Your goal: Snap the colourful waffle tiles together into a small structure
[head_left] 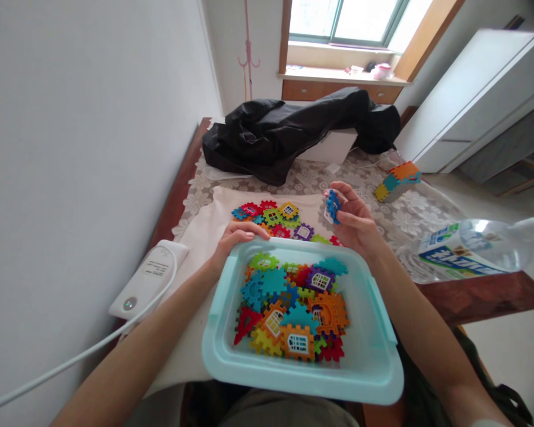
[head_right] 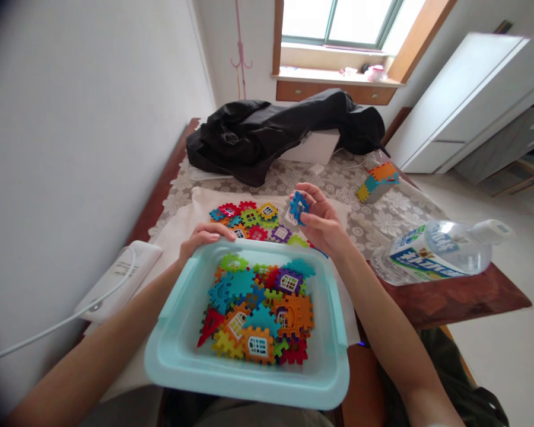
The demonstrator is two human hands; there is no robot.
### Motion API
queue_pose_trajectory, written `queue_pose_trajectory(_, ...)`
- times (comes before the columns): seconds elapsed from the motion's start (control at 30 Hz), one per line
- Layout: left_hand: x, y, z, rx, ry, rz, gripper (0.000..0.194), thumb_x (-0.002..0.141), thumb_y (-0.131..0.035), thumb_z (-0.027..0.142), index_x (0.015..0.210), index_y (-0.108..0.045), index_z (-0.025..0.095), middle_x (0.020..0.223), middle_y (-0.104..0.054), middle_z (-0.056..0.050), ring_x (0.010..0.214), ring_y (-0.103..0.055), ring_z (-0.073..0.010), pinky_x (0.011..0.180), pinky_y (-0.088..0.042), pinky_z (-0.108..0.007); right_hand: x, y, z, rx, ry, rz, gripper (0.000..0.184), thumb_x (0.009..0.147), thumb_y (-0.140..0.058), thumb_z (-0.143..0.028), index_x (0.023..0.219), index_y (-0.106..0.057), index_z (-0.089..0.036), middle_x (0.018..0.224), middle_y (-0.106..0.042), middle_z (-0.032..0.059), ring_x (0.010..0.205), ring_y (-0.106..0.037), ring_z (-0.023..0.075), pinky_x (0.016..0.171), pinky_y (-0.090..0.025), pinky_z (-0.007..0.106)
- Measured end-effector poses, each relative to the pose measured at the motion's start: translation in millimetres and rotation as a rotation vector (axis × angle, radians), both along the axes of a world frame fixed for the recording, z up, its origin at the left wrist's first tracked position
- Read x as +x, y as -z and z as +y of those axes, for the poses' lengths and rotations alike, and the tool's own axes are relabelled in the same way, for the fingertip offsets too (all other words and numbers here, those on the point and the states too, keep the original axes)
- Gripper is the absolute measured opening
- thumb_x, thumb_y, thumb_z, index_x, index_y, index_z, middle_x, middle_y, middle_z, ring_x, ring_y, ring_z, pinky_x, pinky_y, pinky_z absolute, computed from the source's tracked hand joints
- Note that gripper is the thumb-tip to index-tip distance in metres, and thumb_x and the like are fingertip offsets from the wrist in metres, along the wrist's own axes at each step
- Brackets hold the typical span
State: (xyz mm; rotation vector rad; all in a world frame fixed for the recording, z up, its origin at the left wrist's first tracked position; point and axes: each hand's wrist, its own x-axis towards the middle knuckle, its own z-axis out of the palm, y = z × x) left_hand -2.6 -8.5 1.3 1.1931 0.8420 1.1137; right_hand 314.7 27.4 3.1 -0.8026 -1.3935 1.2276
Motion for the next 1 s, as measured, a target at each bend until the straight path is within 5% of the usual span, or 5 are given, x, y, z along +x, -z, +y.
queue_pose_trajectory(0.13,-0.1,0.4,-1.8,0.004,-0.005,0.014,0.023,0.073,-0.072,0.032,0.075,-0.091,0.019,0.083,-0.085,-0.01,0.075,-0.071,-0.0216,0.068,-0.055,-0.029,-1.8,-10.1,-15.0,0.058,-0.254,-0.035,0.066,0.082,-0.086,-0.078,0.13,-0.075,-0.034,0.133,-0.076,0.0111,0.127,-0.073,0.0366,0.101,-0.067,0.055)
queue_pose_trajectory(0.3,0.5,4.6,-0.1,0.015,-0.003,0.011,0.022,0.073,-0.072,0.034,0.072,-0.089,0.021,0.081,-0.085,-0.008,0.076,-0.074,-0.0232,0.069,-0.057,-0.03,-14.7,25.3,6.8,0.182,0.126,-0.428,0.029,0.105,-0.068,-0.054,0.116,-0.077,-0.029,0.117,-0.081,0.0084,0.109,-0.077,0.0302,0.105,-0.064,0.054)
queue_pose_trajectory(0.53,1.4,5.1,0.3,0.039,-0.003,-0.001,0.02,0.074,-0.072,0.034,0.072,-0.089,0.023,0.078,-0.084,-0.006,0.071,-0.072,-0.0219,0.066,-0.056,-0.029,-18.8,73.1,29.8,0.457,0.032,-0.914,0.056,0.104,-0.066,-0.033,0.159,-0.059,-0.025,0.18,-0.045,0.0169,0.168,-0.04,0.0399,0.137,-0.033,0.07)
queue_pose_trajectory(0.73,0.1,-0.2,0.5,0.012,-0.001,0.013,0.023,0.072,-0.072,0.033,0.075,-0.091,0.019,0.081,-0.085,-0.009,0.072,-0.071,-0.0213,0.065,-0.054,-0.028,-16.7,73.9,35.7,0.451,0.039,-0.924,0.016,0.101,-0.073,-0.033,0.113,-0.073,-0.022,0.145,-0.074,0.0183,0.136,-0.067,0.0378,0.121,-0.051,0.06)
queue_pose_trajectory(1.0,0.7,-1.3,-0.5,-0.003,-0.005,0.012,0.024,0.07,-0.072,0.033,0.075,-0.091,0.019,0.08,-0.085,-0.008,0.069,-0.069,-0.0202,0.062,-0.052,-0.027,-17.8,68.4,28.8,0.437,0.115,-0.989,0.027,0.099,-0.077,-0.035,0.123,-0.073,-0.023,0.136,-0.072,0.017,0.126,-0.067,0.0373,0.112,-0.054,0.055)
